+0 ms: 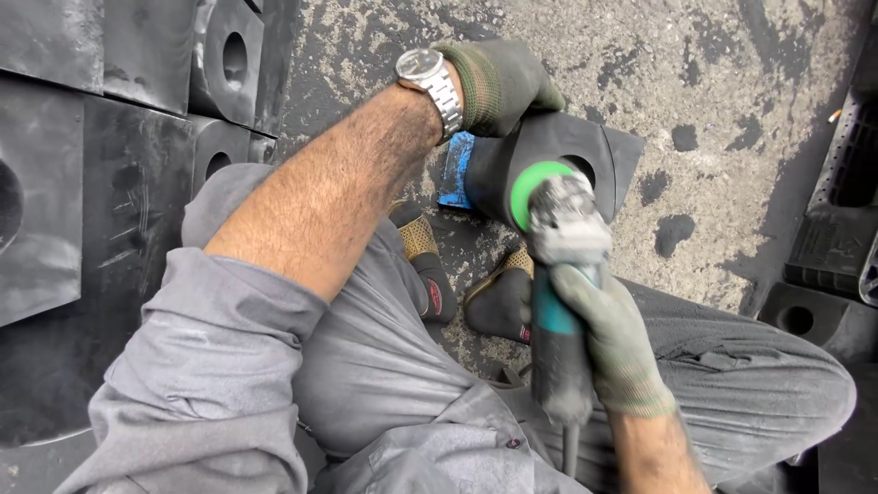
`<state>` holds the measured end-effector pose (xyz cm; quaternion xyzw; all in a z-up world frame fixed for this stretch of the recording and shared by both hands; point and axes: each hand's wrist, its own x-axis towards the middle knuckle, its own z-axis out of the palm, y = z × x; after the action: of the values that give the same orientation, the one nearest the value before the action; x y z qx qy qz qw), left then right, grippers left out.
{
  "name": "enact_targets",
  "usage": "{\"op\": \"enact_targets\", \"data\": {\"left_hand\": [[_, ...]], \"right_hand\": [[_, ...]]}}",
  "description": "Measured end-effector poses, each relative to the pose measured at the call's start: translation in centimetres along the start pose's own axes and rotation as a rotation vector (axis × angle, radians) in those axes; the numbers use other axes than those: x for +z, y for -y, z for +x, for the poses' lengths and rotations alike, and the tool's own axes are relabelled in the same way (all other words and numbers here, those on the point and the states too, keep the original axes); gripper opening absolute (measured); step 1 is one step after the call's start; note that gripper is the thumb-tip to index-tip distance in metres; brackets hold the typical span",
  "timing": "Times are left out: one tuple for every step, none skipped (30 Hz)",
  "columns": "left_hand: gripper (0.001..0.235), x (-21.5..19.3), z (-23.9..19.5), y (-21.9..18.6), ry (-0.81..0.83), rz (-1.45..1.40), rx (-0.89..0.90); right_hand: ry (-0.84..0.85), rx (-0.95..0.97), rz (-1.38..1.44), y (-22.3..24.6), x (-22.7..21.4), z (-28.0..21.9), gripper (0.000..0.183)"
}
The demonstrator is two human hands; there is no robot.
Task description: Using a hand-held angle grinder to smooth and shape black rubber industrial blocks.
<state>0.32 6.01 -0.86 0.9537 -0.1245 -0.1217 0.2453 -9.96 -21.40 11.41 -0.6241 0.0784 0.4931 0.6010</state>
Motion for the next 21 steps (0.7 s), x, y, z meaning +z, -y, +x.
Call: {"op": "enact_targets", "data": {"left_hand": [[0.071, -0.5, -0.2, -0.2, -0.005, 0.002, -0.006], [0.061, -0.9, -0.6, -0.5, 0.006, 0.011, 0.007], [0.052, -1.2, -1.0, -0.7, 0.017, 0.019, 0.02], [0.052, -2.2, -1.8, -1.7, 0.019, 0.016, 0.012], [0.036, -3.1, -2.5, -2.9, 0.131, 0.031, -0.189], [0.058, -4.2, -2.9, -4.1, 0.242, 0.05, -0.379], [0.058, -4.2, -3.4, -4.8, 0.245, 0.051, -0.378], [0.067, -4.2, -3.6, -5.8, 0.286, 0.042, -0.42], [0.075, -4.2, -3.8, -6.8, 0.327, 0.034, -0.463], [0.075, -2.5, -3.7, -7.3, 0.329, 0.039, -0.45], [0.071, -0.8, -3.6, -7.7, 0.19, -0.029, -0.463], [0.068, 0.9, -3.6, -7.9, 0.05, -0.096, -0.482], [0.068, 0.7, -3.5, -7.9, 0.05, -0.091, -0.476], [0.063, 0.6, -3.5, -8.0, 0.064, -0.099, -0.513], [0.059, 0.6, -3.5, -8.1, 0.077, -0.107, -0.549], [0.059, -0.3, -3.6, -8.3, 0.079, -0.105, -0.547], [0.058, -1.2, -3.8, -8.5, 0.132, -0.129, -0.562], [0.057, -2.3, -3.8, -8.5, 0.179, -0.151, -0.581], [0.057, -2.6, -3.4, -8.0, 0.175, -0.146, -0.581], [0.055, -2.7, -3.1, -7.6, 0.169, -0.125, -0.543], [0.053, -2.8, -2.7, -7.2, 0.164, -0.104, -0.506]], "right_hand": [[0.007, -0.001, -0.005, -0.5, -0.7, -1.0, 0.05], [-0.071, 0.028, 0.005, -1.2, -1.5, -2.0, 0.051], [-0.148, 0.057, 0.015, -1.9, -2.2, -3.0, 0.052], [-0.142, 0.063, 0.013, -2.7, -3.1, -3.7, 0.052], [-0.177, 0.062, 0.066, -3.4, -4.0, -4.5, 0.053], [-0.219, 0.056, 0.124, -4.1, -5.1, -5.3, 0.054], [-0.22, 0.056, 0.127, -4.5, -5.6, -5.5, 0.054], [-0.176, 0.021, 0.169, -4.9, -6.2, -5.9, 0.055], [-0.132, -0.015, 0.21, -5.3, -6.8, -6.4, 0.056], [-0.142, -0.021, 0.217, -5.5, -7.0, -6.5, 0.056], [-0.165, -0.001, 0.195, -5.7, -7.2, -6.6, 0.056], [-0.18, 0.019, 0.172, -5.8, -7.3, -6.3, 0.056], [-0.183, 0.014, 0.178, -6.1, -7.5, -6.1, 0.056], [-0.153, 0.035, 0.138, -6.5, -7.6, -6.1, 0.057], [-0.123, 0.056, 0.099, -6.8, -7.7, -6.1, 0.057], [-0.124, 0.055, 0.103, -6.3, -6.9, -6.1, 0.057], [-0.118, 0.057, 0.106, -5.8, -6.0, -6.1, 0.056], [-0.107, 0.055, 0.108, -5.1, -5.1, -5.7, 0.055], [-0.104, 0.049, 0.109, -4.9, -5.0, -5.6, 0.055], [-0.121, 0.111, 0.128, -4.9, -4.8, -5.6, 0.053], [-0.138, 0.174, 0.148, -4.9, -4.6, -5.7, 0.051]]}}
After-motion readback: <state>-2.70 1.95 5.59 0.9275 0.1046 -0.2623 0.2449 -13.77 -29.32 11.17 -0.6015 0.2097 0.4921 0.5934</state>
